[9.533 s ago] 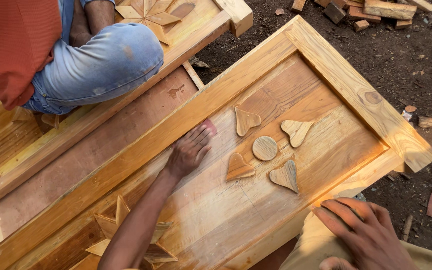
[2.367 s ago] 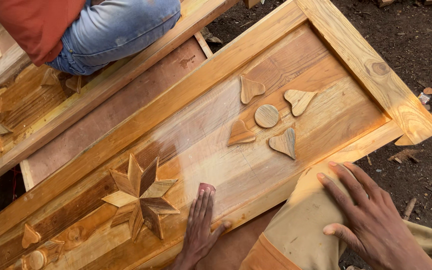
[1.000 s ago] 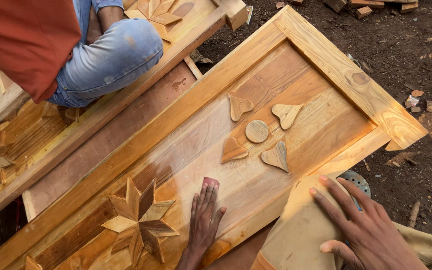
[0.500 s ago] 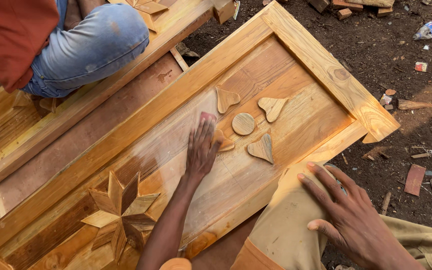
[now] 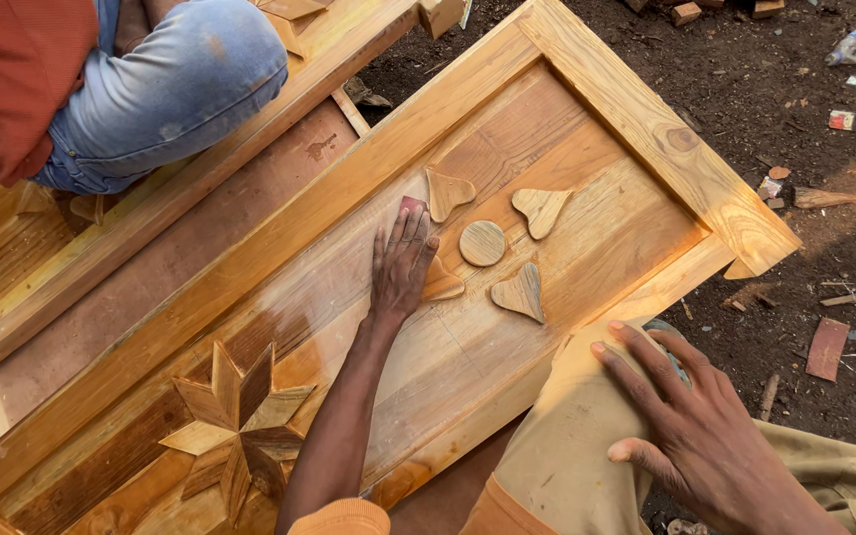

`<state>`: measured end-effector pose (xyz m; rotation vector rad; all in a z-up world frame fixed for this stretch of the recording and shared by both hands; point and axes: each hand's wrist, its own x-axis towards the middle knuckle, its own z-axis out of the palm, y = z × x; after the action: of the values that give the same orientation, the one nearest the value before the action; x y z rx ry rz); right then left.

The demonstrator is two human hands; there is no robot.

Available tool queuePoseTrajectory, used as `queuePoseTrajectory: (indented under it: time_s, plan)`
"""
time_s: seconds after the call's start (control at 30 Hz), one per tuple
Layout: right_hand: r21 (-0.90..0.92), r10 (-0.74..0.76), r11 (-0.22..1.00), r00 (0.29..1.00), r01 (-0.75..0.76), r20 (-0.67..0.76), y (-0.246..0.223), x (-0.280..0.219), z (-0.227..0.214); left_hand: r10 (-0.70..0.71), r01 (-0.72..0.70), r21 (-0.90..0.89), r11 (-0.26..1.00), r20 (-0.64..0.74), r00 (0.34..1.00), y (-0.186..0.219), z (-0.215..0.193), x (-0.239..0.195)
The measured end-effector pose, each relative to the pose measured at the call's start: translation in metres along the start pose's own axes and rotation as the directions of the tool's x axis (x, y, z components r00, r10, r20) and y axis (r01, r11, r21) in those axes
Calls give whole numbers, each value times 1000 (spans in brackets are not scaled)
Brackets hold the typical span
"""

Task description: The person sands a large wooden panel with a sanding block, smoothing the flat surface and the edges of carved decorative shapes. Another person works on a similar panel nearby.

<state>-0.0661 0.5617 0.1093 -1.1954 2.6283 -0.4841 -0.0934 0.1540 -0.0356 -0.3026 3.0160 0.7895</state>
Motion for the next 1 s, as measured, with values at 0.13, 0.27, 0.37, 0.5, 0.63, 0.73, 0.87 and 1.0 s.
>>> queuePoseTrajectory:
  time_s: [0.13,0.27,0.37,0.5,0.63,0.73,0.87,1.0]
  plan:
    - [56,25,998,1000,-26,18,-2,-2,-8,24,-22,27,999,-60,998,5,3,-50]
    - [41,-10,999,1000,11,-25,-7,2,-10,-35,35,19,999,26,999,3,-10,-166]
    - [13,-28,999,998,29,-51,-9,0,-7,7,-16,63,998,136,991,-5,-17,-220]
    - [23,-42,999,997,44,-66,-8,-2,-7,247,-271,99,957,209,946,-3,-18,-189]
    - [6,-22,1000,998,22,-67,-8,-2,-8,472,-510,83,856,276,838,18,-9,-112]
    - [31,-6,999,999,7,-48,-8,-5,-10,581,-623,47,781,309,753,12,-12,-87]
    - [13,-7,1000,998,8,-64,-9,-4,-9,567,-630,78,773,362,740,-23,-43,-95]
    - [8,-26,1000,995,27,-91,-6,-7,-6,560,-667,108,738,453,693,-43,-49,-84]
